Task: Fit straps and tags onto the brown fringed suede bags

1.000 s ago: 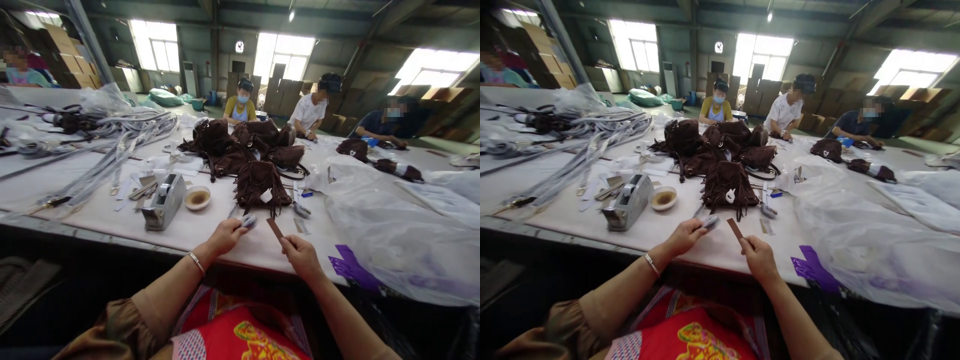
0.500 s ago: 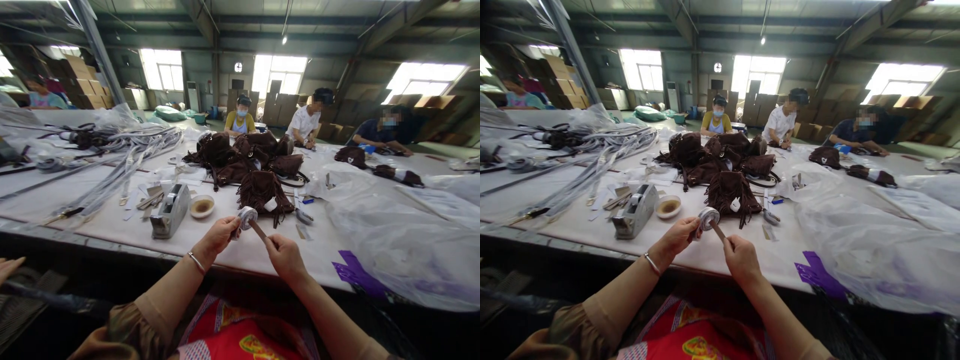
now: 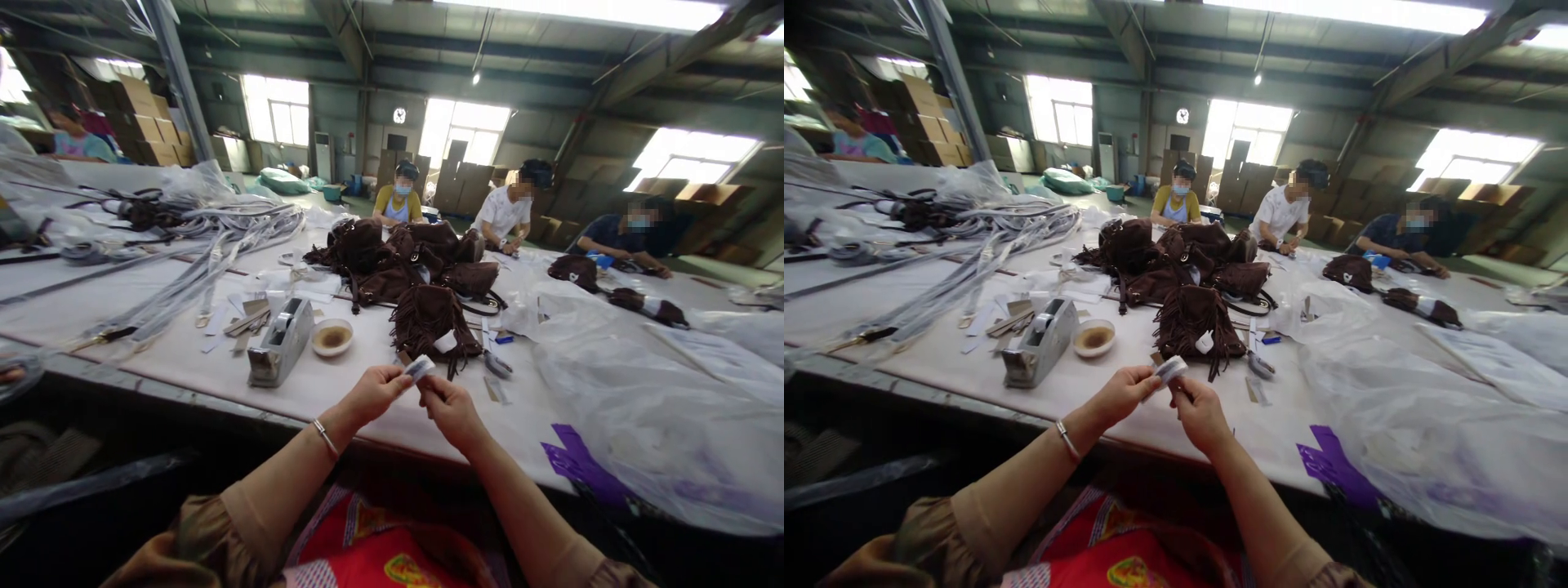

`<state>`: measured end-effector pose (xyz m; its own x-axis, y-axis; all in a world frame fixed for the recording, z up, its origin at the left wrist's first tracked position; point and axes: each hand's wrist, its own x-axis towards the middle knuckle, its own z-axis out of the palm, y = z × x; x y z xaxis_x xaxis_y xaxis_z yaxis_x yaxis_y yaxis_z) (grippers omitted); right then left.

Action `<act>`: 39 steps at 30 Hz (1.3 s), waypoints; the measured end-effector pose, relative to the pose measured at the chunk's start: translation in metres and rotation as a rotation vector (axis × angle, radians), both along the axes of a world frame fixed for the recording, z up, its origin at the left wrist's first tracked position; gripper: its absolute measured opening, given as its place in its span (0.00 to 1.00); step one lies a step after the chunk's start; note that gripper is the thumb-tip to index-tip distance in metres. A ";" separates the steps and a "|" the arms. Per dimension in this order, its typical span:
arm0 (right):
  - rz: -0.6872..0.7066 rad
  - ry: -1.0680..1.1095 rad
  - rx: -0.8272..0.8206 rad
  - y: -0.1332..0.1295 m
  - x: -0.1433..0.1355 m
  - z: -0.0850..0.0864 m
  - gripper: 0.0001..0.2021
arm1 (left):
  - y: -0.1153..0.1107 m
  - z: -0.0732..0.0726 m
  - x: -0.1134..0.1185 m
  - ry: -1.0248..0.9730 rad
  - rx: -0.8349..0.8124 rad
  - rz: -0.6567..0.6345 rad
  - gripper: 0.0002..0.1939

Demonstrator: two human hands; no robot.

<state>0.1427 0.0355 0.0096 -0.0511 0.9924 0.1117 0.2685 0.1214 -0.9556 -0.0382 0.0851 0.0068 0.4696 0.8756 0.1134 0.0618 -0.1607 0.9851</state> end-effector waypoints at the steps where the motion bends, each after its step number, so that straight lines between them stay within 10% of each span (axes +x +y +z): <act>1: 0.033 0.185 -0.113 0.000 -0.001 -0.002 0.10 | -0.002 0.002 0.001 0.057 0.069 0.001 0.19; 7: -0.052 0.896 -0.466 -0.010 -0.019 -0.011 0.17 | -0.010 -0.003 0.009 0.279 0.404 0.068 0.10; 12: -0.321 0.983 -0.463 -0.011 -0.032 -0.020 0.13 | -0.013 -0.014 0.015 0.432 0.497 0.104 0.10; 20: -0.346 1.036 -0.479 -0.020 -0.027 -0.019 0.15 | -0.011 -0.016 0.015 0.365 0.346 0.002 0.12; 30: -0.173 0.401 -0.376 -0.043 0.002 -0.026 0.25 | -0.006 -0.018 0.006 0.304 0.262 -0.023 0.15; 34: -0.252 0.061 -0.125 -0.051 0.011 -0.034 0.23 | -0.003 -0.017 0.006 0.370 0.294 -0.042 0.15; 39: 0.070 -0.204 0.204 -0.055 0.018 -0.018 0.14 | -0.002 -0.014 0.007 0.433 0.338 -0.076 0.15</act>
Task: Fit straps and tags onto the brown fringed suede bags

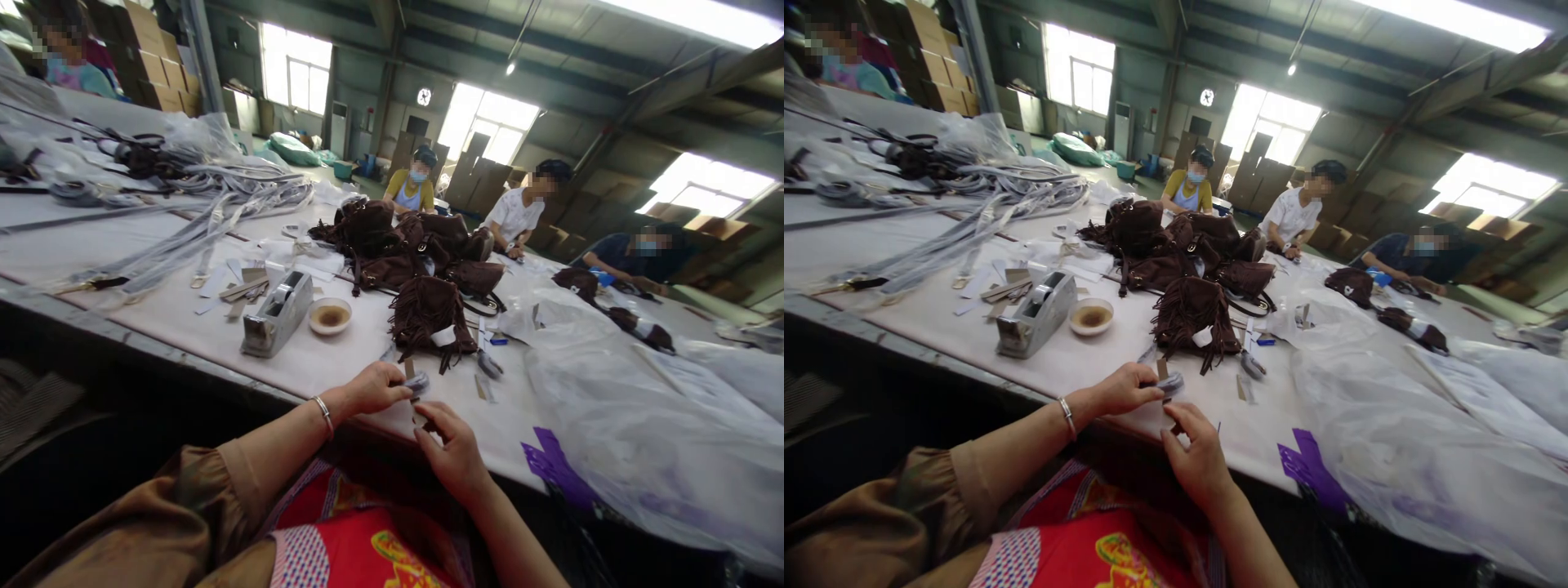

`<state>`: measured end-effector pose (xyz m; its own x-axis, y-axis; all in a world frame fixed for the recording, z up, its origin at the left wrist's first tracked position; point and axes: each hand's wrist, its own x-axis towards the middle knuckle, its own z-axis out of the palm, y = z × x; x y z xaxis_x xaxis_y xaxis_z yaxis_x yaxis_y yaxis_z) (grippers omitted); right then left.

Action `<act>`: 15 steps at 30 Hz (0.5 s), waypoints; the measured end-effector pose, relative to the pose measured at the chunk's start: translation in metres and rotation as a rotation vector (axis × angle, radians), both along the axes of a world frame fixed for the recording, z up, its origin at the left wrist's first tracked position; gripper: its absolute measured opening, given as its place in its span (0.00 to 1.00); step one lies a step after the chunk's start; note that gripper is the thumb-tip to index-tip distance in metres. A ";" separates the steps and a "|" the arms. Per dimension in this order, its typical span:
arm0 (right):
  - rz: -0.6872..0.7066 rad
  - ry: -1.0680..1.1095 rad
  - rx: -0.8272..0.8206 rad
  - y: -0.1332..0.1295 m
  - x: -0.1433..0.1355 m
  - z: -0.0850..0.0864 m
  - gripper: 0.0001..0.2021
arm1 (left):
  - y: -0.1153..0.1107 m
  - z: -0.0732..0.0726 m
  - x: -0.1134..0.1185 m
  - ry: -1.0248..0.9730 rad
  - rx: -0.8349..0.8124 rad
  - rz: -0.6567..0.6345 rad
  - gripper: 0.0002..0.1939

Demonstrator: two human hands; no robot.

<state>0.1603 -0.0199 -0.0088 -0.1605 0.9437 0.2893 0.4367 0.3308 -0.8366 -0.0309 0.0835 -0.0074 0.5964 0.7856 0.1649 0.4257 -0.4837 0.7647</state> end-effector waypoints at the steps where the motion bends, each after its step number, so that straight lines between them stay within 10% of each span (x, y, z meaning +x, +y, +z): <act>1: 0.042 -0.033 0.033 0.001 0.002 0.004 0.15 | 0.000 0.000 0.000 0.015 0.012 -0.010 0.14; 15: 0.022 -0.156 0.129 0.044 0.000 0.002 0.10 | -0.010 0.004 -0.005 0.124 0.202 -0.204 0.08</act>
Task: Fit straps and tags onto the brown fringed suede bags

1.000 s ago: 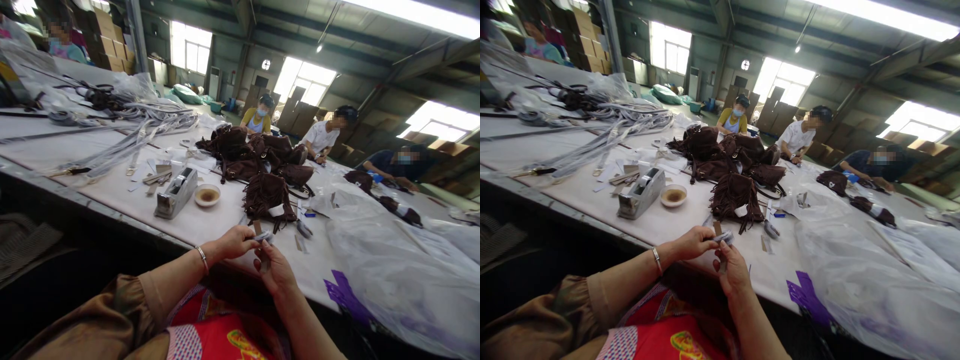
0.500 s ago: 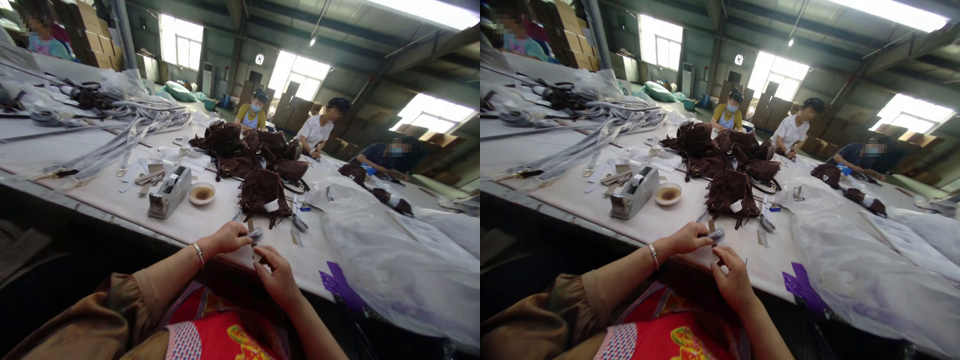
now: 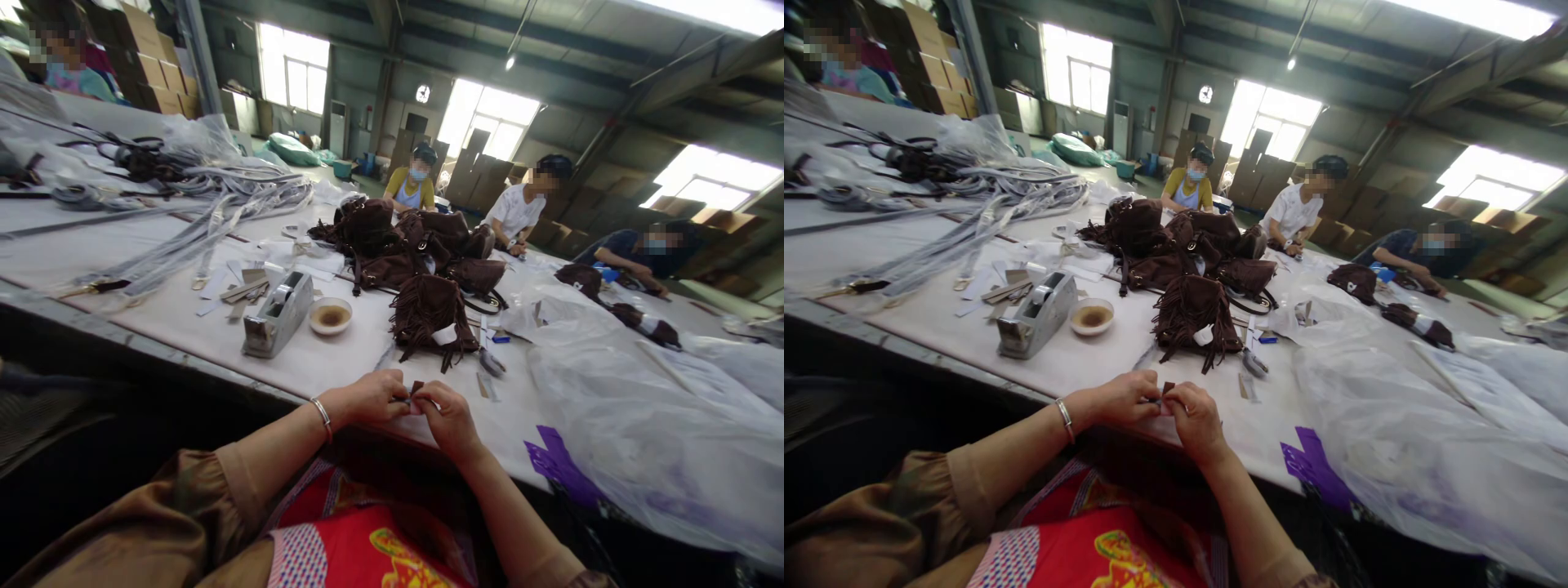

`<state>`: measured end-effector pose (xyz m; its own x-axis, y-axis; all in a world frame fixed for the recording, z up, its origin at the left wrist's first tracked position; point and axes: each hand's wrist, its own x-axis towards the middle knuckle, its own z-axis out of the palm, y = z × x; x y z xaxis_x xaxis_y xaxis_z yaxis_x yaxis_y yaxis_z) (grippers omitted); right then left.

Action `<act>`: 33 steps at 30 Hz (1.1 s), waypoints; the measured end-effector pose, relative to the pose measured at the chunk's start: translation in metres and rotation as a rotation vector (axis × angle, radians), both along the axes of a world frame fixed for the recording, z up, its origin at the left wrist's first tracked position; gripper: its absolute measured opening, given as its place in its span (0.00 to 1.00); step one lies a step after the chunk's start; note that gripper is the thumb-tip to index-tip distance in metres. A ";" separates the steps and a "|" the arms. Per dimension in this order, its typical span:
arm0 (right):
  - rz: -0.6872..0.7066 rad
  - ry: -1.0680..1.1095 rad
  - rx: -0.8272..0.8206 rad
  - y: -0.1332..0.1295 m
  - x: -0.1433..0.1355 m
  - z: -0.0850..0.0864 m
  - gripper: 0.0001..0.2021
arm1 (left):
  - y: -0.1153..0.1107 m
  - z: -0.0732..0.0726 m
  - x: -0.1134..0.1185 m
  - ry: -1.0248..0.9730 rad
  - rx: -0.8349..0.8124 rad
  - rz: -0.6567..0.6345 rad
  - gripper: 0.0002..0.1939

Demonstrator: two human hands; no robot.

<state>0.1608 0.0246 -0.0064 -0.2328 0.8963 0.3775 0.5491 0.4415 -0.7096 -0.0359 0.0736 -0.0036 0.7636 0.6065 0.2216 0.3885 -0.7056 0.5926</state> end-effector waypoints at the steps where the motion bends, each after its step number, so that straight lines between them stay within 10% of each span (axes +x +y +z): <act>1: -0.028 0.021 0.000 -0.001 -0.001 -0.001 0.09 | 0.000 0.001 -0.001 -0.028 -0.006 -0.024 0.08; 13: -0.168 0.200 -0.107 -0.002 0.000 0.002 0.14 | -0.006 -0.017 0.015 -0.260 -0.335 -0.011 0.16; 25: 0.112 -0.561 0.323 -0.007 0.010 0.026 0.12 | -0.007 -0.015 0.016 -0.243 -0.327 -0.016 0.18; 33: 0.152 -0.232 0.008 0.000 0.014 0.034 0.10 | -0.011 -0.006 0.016 -0.164 -0.202 -0.018 0.15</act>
<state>0.1753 0.0245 0.0271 -0.4457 0.8416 0.3051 0.6232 0.5364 -0.5691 -0.0195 0.0624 -0.0093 0.7388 0.6373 0.2192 0.2639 -0.5728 0.7761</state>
